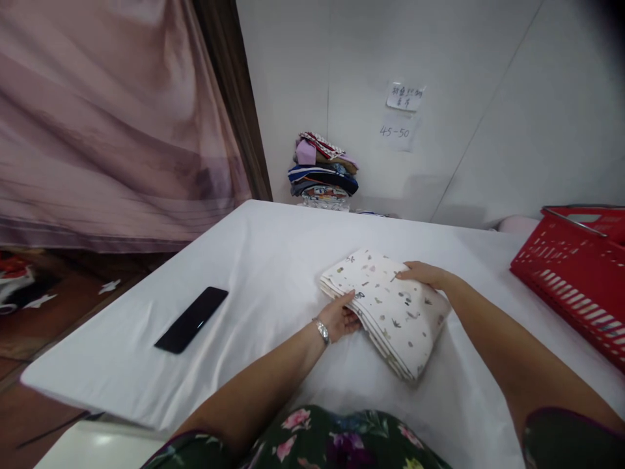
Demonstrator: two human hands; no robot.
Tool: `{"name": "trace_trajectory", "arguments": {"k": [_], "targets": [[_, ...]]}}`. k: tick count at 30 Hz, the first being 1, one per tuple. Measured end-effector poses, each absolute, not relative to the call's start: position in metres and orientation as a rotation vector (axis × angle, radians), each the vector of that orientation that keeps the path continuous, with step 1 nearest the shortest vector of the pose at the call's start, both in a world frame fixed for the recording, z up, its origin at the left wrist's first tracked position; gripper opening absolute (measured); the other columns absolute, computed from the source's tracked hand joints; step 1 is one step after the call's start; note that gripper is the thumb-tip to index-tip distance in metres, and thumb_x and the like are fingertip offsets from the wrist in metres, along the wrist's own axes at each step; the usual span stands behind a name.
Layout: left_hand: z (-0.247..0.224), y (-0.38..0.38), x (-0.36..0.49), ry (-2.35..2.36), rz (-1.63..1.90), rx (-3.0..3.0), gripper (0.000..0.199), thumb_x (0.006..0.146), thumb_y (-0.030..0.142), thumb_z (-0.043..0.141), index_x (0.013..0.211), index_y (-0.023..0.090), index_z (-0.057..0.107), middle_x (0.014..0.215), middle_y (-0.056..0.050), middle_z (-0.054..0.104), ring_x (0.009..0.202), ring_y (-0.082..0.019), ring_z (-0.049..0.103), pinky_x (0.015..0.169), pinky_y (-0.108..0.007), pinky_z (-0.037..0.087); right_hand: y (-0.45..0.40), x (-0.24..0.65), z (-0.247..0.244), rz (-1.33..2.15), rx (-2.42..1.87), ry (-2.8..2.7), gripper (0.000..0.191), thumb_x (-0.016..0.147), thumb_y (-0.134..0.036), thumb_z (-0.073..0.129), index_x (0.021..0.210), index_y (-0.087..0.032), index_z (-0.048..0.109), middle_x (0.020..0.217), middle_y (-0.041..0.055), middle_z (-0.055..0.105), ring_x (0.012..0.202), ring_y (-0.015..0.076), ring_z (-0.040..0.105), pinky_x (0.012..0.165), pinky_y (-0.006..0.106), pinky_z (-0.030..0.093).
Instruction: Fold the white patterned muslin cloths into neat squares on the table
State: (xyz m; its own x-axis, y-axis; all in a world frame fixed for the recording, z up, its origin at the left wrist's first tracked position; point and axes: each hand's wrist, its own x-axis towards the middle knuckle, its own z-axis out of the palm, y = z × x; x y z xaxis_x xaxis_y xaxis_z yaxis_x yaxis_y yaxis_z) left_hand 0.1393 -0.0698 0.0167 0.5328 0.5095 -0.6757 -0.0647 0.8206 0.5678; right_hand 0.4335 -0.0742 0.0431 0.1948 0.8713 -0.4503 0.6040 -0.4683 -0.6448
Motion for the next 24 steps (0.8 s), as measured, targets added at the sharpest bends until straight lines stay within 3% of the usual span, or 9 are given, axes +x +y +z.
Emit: {"name": "trace_trajectory", "arguments": {"k": [3, 9, 15, 19, 24], "targets": [[0.020, -0.068, 0.143, 1.002, 0.353, 0.644, 0.032, 0.068, 0.041, 0.067, 0.087, 0.015, 0.060, 0.084, -0.006, 0.063, 0.072, -0.014, 0.058, 0.065, -0.026, 0.048, -0.075, 0.434, 0.043, 1.344, -2.054, -1.319, 0.059, 0.066, -0.047, 0.064, 0.117, -0.019, 0.053, 0.115, 0.0101, 0.061, 0.094, 0.0262, 0.062, 0.071, 0.032, 0.055], [0.025, -0.078, 0.151, 0.934, 0.620, 0.800, 0.038, 0.068, 0.030, 0.069, 0.101, 0.015, 0.059, 0.103, -0.011, 0.065, 0.087, -0.021, 0.062, 0.072, -0.031, 0.050, -0.081, 0.440, 0.047, 1.406, -1.974, -1.197, 0.061, 0.067, -0.046, 0.065, 0.121, -0.022, 0.049, 0.116, 0.0093, 0.061, 0.096, 0.0267, 0.061, 0.074, 0.034, 0.054], [0.025, -0.041, 0.147, 1.009, 0.851, 0.926, 0.035, 0.070, 0.033, 0.067, 0.099, 0.014, 0.061, 0.101, -0.010, 0.066, 0.086, -0.020, 0.063, 0.070, -0.030, 0.051, -0.085, 0.428, 0.052, 1.401, -1.781, -1.074, 0.059, 0.071, -0.040, 0.064, 0.123, -0.018, 0.046, 0.120, 0.0123, 0.058, 0.101, 0.0254, 0.059, 0.080, 0.034, 0.053], [0.017, -0.011, 0.137, 1.081, 0.642, 0.781, 0.040, 0.076, 0.040, 0.060, 0.101, 0.008, 0.059, 0.100, -0.015, 0.065, 0.081, -0.021, 0.064, 0.069, -0.031, 0.053, -0.082, 0.418, 0.033, 1.251, -1.973, -1.037, 0.066, 0.073, -0.045, 0.060, 0.129, -0.016, 0.040, 0.127, 0.0155, 0.051, 0.105, 0.0264, 0.057, 0.079, 0.033, 0.052], [0.009, -0.008, 0.127, 0.971, 0.508, 0.790, 0.038, 0.074, 0.041, 0.062, 0.098, 0.011, 0.061, 0.100, -0.013, 0.066, 0.087, -0.020, 0.063, 0.074, -0.029, 0.052, -0.091, 0.422, 0.023, 1.223, -2.117, -1.005, 0.084, 0.069, -0.063, 0.055, 0.136, -0.021, 0.030, 0.135, 0.0156, 0.041, 0.110, 0.0288, 0.053, 0.078, 0.036, 0.052]]}}
